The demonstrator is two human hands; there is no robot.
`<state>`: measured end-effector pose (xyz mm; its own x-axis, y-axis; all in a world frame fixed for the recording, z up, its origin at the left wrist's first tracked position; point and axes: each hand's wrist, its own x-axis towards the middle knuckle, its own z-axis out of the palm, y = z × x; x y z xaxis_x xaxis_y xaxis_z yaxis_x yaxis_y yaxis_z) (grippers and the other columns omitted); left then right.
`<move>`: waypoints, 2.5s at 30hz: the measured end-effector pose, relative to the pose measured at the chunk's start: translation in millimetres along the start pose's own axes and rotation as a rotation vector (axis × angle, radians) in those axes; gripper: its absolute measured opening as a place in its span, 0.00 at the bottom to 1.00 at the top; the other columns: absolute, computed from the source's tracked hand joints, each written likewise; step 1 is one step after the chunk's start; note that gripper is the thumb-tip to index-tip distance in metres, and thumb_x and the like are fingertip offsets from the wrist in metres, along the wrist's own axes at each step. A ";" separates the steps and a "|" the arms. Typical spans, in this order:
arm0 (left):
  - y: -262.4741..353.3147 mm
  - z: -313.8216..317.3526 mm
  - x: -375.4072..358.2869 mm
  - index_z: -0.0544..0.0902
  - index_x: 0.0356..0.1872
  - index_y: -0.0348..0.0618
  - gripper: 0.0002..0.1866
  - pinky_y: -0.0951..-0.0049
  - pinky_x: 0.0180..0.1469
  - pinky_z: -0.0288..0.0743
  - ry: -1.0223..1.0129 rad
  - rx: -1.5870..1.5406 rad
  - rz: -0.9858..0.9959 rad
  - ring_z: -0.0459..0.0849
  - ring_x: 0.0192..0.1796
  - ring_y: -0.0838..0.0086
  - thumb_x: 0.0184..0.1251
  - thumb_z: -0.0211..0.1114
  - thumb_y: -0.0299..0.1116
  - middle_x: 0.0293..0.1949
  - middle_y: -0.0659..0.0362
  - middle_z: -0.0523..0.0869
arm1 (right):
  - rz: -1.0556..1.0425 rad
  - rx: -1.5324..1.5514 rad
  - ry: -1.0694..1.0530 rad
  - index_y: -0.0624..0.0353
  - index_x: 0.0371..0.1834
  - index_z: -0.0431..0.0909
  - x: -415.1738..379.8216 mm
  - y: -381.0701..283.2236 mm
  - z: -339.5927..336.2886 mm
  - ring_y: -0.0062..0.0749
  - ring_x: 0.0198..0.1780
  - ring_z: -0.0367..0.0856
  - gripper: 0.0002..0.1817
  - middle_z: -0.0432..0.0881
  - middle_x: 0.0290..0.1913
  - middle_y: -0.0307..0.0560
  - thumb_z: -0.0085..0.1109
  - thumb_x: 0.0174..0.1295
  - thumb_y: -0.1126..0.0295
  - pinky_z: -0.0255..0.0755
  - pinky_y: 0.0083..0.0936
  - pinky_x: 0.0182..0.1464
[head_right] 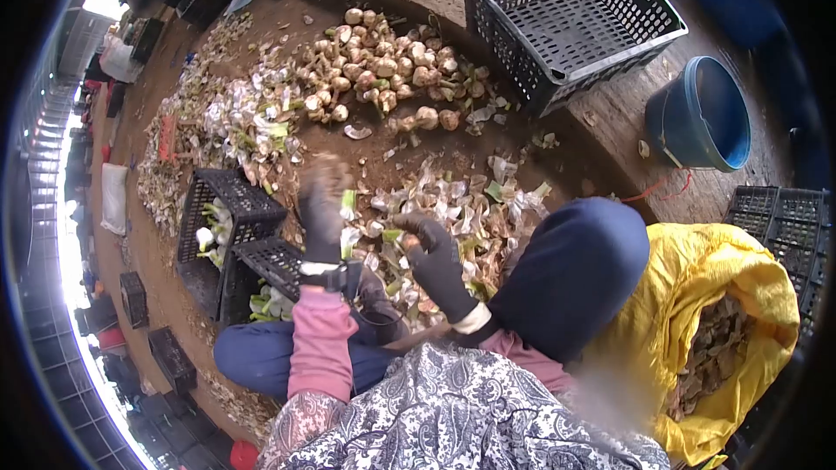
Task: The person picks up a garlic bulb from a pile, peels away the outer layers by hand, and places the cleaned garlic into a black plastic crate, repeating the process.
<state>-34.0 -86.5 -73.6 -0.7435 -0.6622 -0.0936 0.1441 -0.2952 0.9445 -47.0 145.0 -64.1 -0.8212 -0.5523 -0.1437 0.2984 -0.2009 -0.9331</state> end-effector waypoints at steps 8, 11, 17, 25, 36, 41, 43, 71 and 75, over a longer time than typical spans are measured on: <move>-175.5 57.5 117.3 0.87 0.51 0.49 0.16 0.60 0.65 0.74 -0.377 1.566 0.333 0.81 0.61 0.54 0.60 0.66 0.33 0.58 0.45 0.83 | 0.188 0.054 0.094 0.64 0.60 0.77 9.4 -9.7 -17.6 0.30 0.62 0.78 0.23 0.80 0.58 0.48 0.49 0.60 0.83 0.69 0.27 0.67; -210.2 48.9 137.1 0.88 0.49 0.50 0.16 0.58 0.61 0.76 -0.364 1.548 0.290 0.83 0.57 0.53 0.59 0.65 0.33 0.54 0.46 0.85 | 0.183 -0.003 0.080 0.64 0.60 0.77 15.1 -15.7 -22.0 0.32 0.64 0.77 0.24 0.79 0.60 0.48 0.48 0.58 0.85 0.68 0.28 0.69; -179.1 44.0 122.9 0.87 0.40 0.47 0.10 0.54 0.50 0.79 -0.135 1.386 0.084 0.85 0.47 0.51 0.56 0.68 0.34 0.41 0.50 0.88 | 0.202 0.028 0.037 0.68 0.60 0.76 17.2 -10.8 -18.7 0.33 0.65 0.77 0.27 0.80 0.60 0.50 0.44 0.55 0.88 0.67 0.28 0.71; -174.9 29.5 76.6 0.80 0.62 0.54 0.25 0.58 0.65 0.73 -0.217 1.342 0.164 0.77 0.64 0.50 0.60 0.66 0.37 0.70 0.47 0.71 | 0.134 -0.041 0.026 0.68 0.58 0.78 3.7 -9.4 -4.5 0.28 0.57 0.80 0.20 0.84 0.53 0.46 0.49 0.62 0.82 0.70 0.25 0.64; -270.4 58.4 158.0 0.82 0.59 0.56 0.20 0.54 0.62 0.75 -0.203 1.321 0.337 0.79 0.62 0.51 0.67 0.55 0.32 0.63 0.44 0.78 | 0.089 -0.170 0.082 0.68 0.56 0.79 7.7 -10.9 -19.0 0.32 0.58 0.81 0.21 0.84 0.54 0.46 0.50 0.59 0.80 0.70 0.29 0.65; -215.9 59.7 152.9 0.87 0.40 0.49 0.07 0.52 0.47 0.79 -0.208 1.213 0.035 0.86 0.45 0.49 0.62 0.66 0.34 0.40 0.48 0.88 | 0.154 -0.104 0.096 0.69 0.58 0.76 18.0 -0.6 -17.6 0.31 0.58 0.80 0.20 0.83 0.54 0.48 0.51 0.62 0.79 0.71 0.28 0.64; -173.4 60.4 125.8 0.86 0.40 0.45 0.12 0.56 0.47 0.79 -0.178 1.082 0.044 0.87 0.45 0.51 0.58 0.72 0.38 0.41 0.46 0.88 | 0.106 -0.124 0.161 0.69 0.59 0.76 23.2 5.1 -19.5 0.30 0.56 0.80 0.20 0.83 0.53 0.47 0.52 0.63 0.78 0.71 0.28 0.63; 13.2 17.7 -143.4 0.62 0.73 0.36 0.37 0.73 0.52 0.77 -0.093 0.510 0.342 0.80 0.51 0.77 0.70 0.68 0.40 0.51 0.57 0.82 | -0.164 0.021 -0.237 0.68 0.63 0.71 -13.2 34.0 0.8 0.10 0.23 0.63 0.28 0.75 0.30 0.29 0.51 0.76 0.52 0.59 0.16 0.24; 40.2 36.3 -164.0 0.50 0.79 0.38 0.41 0.82 0.43 0.74 -0.198 0.117 -0.133 0.76 0.41 0.84 0.72 0.63 0.32 0.41 0.66 0.76 | -0.187 -0.274 -0.215 0.74 0.66 0.68 -15.9 42.9 -7.8 0.23 0.36 0.72 0.30 0.79 0.39 0.40 0.47 0.77 0.54 0.68 0.22 0.39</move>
<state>70.0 35.2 -8.8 -0.8660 -0.4717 -0.1663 -0.0309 -0.2815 0.9591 -25.0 151.5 -104.5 -0.7196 -0.6894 0.0827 -0.0120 -0.1068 -0.9942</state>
